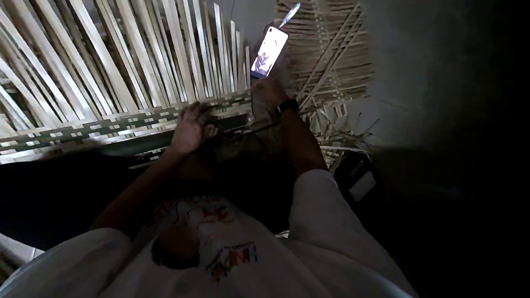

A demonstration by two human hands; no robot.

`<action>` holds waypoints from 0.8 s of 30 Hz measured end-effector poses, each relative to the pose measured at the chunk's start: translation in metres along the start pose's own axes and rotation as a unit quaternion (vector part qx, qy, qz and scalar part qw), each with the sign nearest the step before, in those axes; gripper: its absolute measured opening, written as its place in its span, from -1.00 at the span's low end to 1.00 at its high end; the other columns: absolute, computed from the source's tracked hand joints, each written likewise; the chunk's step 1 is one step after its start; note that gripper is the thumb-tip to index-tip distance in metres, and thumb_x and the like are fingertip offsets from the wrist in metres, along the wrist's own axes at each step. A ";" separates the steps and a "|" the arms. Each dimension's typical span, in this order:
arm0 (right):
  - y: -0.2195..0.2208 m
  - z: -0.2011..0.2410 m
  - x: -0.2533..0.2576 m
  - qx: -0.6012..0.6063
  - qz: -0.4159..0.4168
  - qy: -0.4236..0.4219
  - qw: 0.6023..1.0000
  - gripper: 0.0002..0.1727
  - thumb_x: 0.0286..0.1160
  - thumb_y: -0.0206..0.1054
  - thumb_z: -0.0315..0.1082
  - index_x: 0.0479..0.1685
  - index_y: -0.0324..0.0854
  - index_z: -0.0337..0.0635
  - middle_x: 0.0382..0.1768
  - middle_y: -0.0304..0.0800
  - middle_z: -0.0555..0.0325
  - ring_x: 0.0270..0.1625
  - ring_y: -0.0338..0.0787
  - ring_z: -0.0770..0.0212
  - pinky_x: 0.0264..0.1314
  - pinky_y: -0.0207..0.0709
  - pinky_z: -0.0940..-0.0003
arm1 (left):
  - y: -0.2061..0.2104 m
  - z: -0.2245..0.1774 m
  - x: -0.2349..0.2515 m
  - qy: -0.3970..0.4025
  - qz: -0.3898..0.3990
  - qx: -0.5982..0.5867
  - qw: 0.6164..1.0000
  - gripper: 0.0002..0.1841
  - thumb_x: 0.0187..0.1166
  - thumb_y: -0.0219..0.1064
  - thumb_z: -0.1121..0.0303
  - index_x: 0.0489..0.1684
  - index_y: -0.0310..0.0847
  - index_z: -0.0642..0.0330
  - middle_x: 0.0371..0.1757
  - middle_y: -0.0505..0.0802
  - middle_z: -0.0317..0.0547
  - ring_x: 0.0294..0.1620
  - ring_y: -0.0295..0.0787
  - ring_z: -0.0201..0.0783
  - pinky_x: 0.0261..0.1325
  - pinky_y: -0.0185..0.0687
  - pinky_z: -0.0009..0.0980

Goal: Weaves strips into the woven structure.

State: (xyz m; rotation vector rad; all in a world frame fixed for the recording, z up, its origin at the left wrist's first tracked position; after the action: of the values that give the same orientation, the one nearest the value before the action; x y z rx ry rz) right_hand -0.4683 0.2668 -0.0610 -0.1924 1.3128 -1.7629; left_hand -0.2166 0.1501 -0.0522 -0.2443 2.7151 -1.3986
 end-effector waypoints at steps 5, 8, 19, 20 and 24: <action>-0.004 -0.001 0.006 -0.022 0.041 -0.047 0.998 -0.65 0.74 0.26 -0.26 0.27 0.74 -0.30 0.34 0.75 -0.23 0.49 0.67 -0.17 0.68 0.32 -0.15 | 0.018 0.016 -0.002 -0.047 0.052 0.031 0.997 -0.47 0.81 0.08 0.02 0.61 0.51 0.11 0.68 0.50 0.24 0.78 0.23 0.31 0.71 0.01 0.38; -0.002 0.003 0.012 -0.079 0.065 -0.095 0.990 -0.66 0.75 0.25 -0.26 0.21 0.77 -0.30 0.28 0.78 -0.26 0.49 0.64 -0.27 0.70 0.14 -0.35 | 0.019 0.017 -0.003 -0.049 0.055 0.020 0.997 -0.51 0.82 0.09 0.06 0.59 0.54 0.10 0.64 0.56 0.22 0.78 0.23 0.30 0.69 0.02 0.41; -0.020 -0.043 -0.019 0.164 -0.085 0.009 0.983 -0.67 0.75 0.22 -0.36 0.27 0.68 -0.41 0.20 0.80 -0.22 0.18 0.83 0.03 0.36 0.65 0.15 | 0.017 0.012 -0.006 -0.055 0.055 0.026 0.997 -0.52 0.84 0.07 0.11 0.58 0.53 0.16 0.55 0.66 0.20 0.77 0.24 0.34 0.69 0.03 0.40; -0.033 -0.051 -0.029 0.175 -0.115 0.031 0.977 -0.66 0.76 0.21 -0.34 0.29 0.65 -0.41 0.20 0.79 -0.22 0.15 0.83 0.05 0.33 0.67 0.16 | 0.017 0.012 -0.006 -0.055 0.060 0.024 0.996 -0.52 0.85 0.07 0.10 0.59 0.51 0.15 0.55 0.66 0.20 0.78 0.22 0.34 0.70 0.01 0.41; -0.086 -0.094 -0.082 0.198 -0.165 0.190 0.947 -0.57 0.84 0.10 -0.27 0.48 0.48 -0.38 0.29 0.70 -0.23 0.15 0.82 0.07 0.26 0.69 0.16 | 0.015 0.012 -0.009 -0.049 0.060 0.006 0.997 -0.51 0.83 0.12 0.11 0.63 0.49 0.14 0.57 0.64 0.23 0.77 0.23 0.39 0.69 -0.03 0.46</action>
State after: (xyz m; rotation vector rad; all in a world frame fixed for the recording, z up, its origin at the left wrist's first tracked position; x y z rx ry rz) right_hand -0.5241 0.3937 0.0008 0.1736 1.1998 -2.4016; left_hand -0.2081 0.1507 -0.0713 -0.1420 2.5951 -1.3350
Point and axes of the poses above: each hand's wrist, its own x-axis towards the middle knuckle, its own y-axis out of the palm, z = x × y, the point moved 9 cm from there along x, towards the middle knuckle
